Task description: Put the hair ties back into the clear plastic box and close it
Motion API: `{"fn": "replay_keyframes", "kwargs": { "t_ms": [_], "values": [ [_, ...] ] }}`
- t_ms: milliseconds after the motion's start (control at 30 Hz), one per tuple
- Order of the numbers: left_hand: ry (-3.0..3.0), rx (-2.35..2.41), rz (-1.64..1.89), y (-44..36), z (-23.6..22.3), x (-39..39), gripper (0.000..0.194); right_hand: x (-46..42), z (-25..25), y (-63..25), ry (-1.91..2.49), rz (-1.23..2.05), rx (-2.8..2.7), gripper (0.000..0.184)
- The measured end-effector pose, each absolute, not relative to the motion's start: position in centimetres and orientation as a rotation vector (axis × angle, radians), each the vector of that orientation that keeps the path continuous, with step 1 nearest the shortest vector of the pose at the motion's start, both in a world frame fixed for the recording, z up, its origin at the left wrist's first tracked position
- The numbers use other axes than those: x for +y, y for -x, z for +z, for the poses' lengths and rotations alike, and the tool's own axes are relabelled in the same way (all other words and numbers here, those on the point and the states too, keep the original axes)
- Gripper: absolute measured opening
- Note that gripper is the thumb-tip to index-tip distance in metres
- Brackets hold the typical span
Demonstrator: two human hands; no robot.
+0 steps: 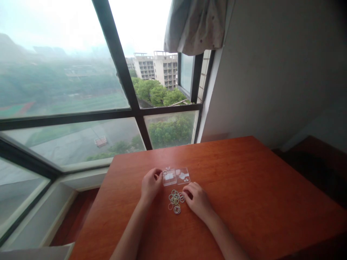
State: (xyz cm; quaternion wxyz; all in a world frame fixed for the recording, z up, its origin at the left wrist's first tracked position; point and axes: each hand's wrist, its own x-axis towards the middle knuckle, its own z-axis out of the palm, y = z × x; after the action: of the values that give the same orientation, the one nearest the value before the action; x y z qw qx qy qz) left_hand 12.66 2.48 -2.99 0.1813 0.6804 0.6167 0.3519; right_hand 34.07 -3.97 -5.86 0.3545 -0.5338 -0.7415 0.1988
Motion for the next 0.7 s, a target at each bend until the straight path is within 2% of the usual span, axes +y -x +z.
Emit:
{"fn": "replay_keyframes", "kwargs": {
  "t_ms": [533, 700],
  "values": [
    [-1.878, 1.687, 1.014, -11.7, -3.3, 1.4, 0.021, -3.9, -5.8, -34.2, 1.390, 0.518, -1.979, 0.013],
    [-1.892, 1.628, 1.043, -11.8, -3.2, 0.9, 0.022, -3.8, -5.8, -34.4, 1.348, 0.613, -1.863, 0.012]
  ]
}}
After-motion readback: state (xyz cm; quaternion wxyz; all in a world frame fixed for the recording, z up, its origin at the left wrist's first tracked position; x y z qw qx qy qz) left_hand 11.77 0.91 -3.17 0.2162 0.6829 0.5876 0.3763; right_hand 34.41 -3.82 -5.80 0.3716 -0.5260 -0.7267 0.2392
